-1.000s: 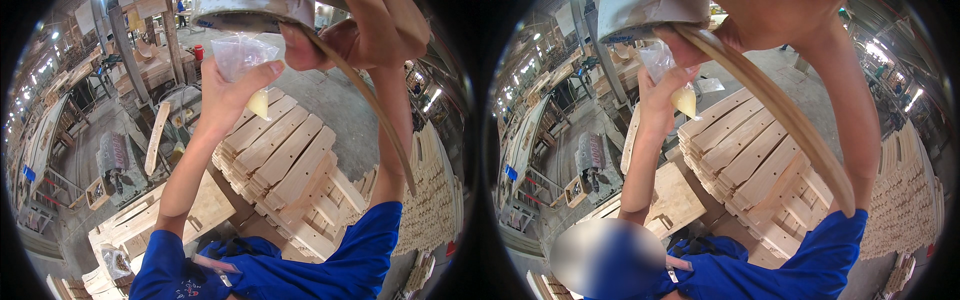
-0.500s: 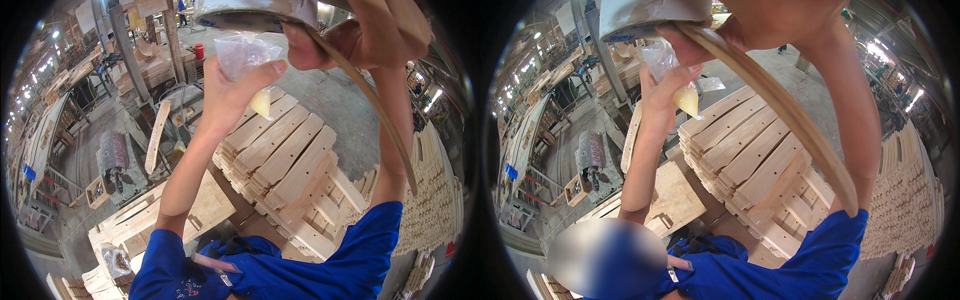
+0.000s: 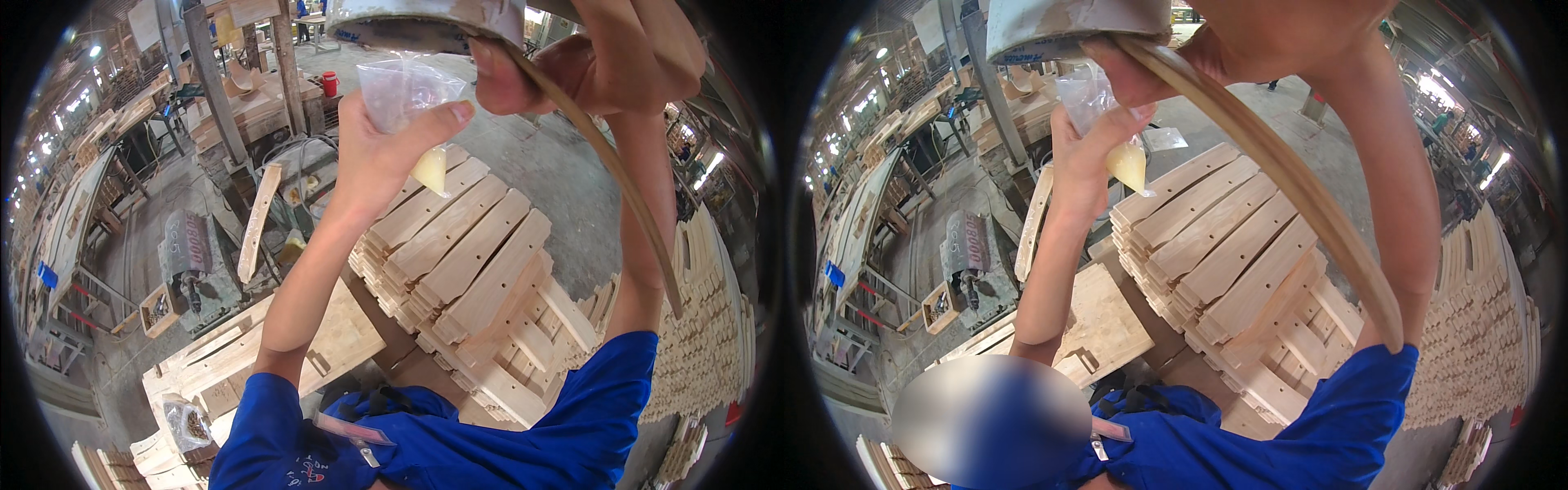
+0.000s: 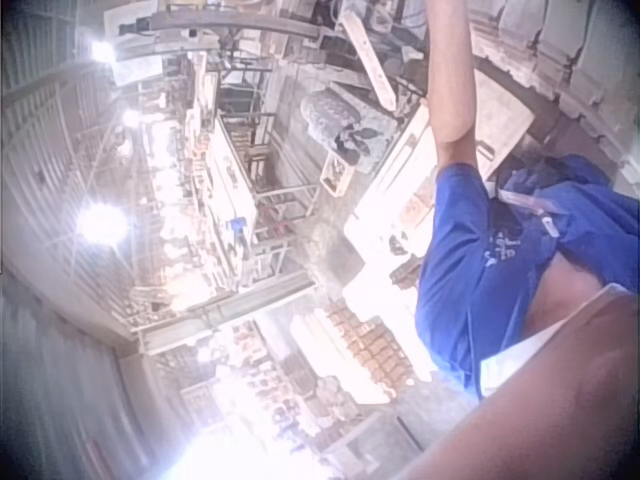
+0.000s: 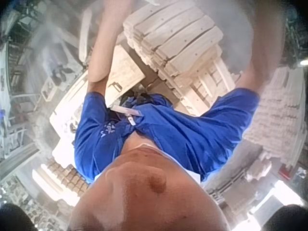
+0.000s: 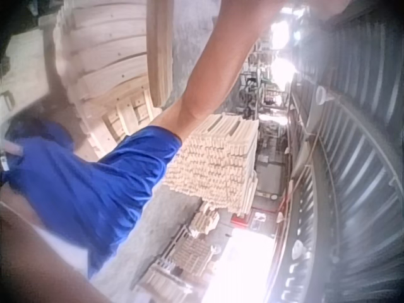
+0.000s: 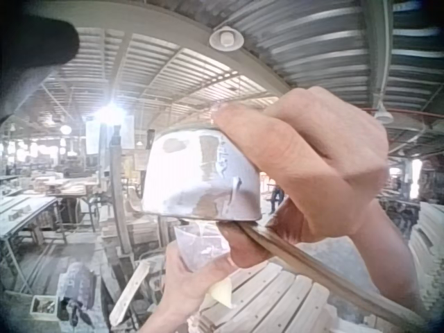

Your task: The person pours a yellow liquid from a small plastic bag into a metal can, then stirs the contents with a wooden stick. The person then walks across the workshop floor and returns to the workbench to continue handling the materials.

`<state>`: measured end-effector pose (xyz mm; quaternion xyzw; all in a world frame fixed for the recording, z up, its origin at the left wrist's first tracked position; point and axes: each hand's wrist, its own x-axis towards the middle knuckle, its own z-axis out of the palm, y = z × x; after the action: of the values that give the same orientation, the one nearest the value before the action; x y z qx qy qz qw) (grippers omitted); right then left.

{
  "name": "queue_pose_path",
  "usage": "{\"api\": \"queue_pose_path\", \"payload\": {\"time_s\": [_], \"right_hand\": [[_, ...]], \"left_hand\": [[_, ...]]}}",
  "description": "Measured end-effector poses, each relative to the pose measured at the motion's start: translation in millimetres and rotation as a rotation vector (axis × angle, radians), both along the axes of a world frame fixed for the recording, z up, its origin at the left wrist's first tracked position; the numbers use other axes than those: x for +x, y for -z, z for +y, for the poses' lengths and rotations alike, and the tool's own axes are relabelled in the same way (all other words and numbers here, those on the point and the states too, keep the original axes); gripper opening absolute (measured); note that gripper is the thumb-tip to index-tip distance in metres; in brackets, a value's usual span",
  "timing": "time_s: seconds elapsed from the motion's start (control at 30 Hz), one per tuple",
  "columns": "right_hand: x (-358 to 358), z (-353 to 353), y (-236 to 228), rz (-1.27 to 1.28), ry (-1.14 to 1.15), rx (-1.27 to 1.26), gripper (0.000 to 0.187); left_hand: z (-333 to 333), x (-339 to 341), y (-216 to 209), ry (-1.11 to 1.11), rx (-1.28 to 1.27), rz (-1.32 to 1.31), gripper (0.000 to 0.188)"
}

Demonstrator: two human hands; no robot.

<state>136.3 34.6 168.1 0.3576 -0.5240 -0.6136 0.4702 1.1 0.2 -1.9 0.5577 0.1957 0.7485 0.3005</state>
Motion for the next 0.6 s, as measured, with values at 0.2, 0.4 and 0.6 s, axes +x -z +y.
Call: {"api": "queue_pose_path", "payload": {"time_s": [0.2,0.4,0.6], "right_hand": [[5.0,2.9,-6.0,0.005,0.037,0.043,0.07],[-6.2,23.2,-2.2,0.014,-0.084,-0.018,0.07],[3.3,-15.8,-0.3,0.025,0.125,0.072,0.07]], "left_hand": [[0.0,1.4,-1.6,0.028,0.019,-0.013,0.02],[-0.5,-5.4,0.5,-0.009,0.01,0.007,0.02],[0.7,-1.6,-1.0,0.028,0.015,-0.013,0.021]]}}
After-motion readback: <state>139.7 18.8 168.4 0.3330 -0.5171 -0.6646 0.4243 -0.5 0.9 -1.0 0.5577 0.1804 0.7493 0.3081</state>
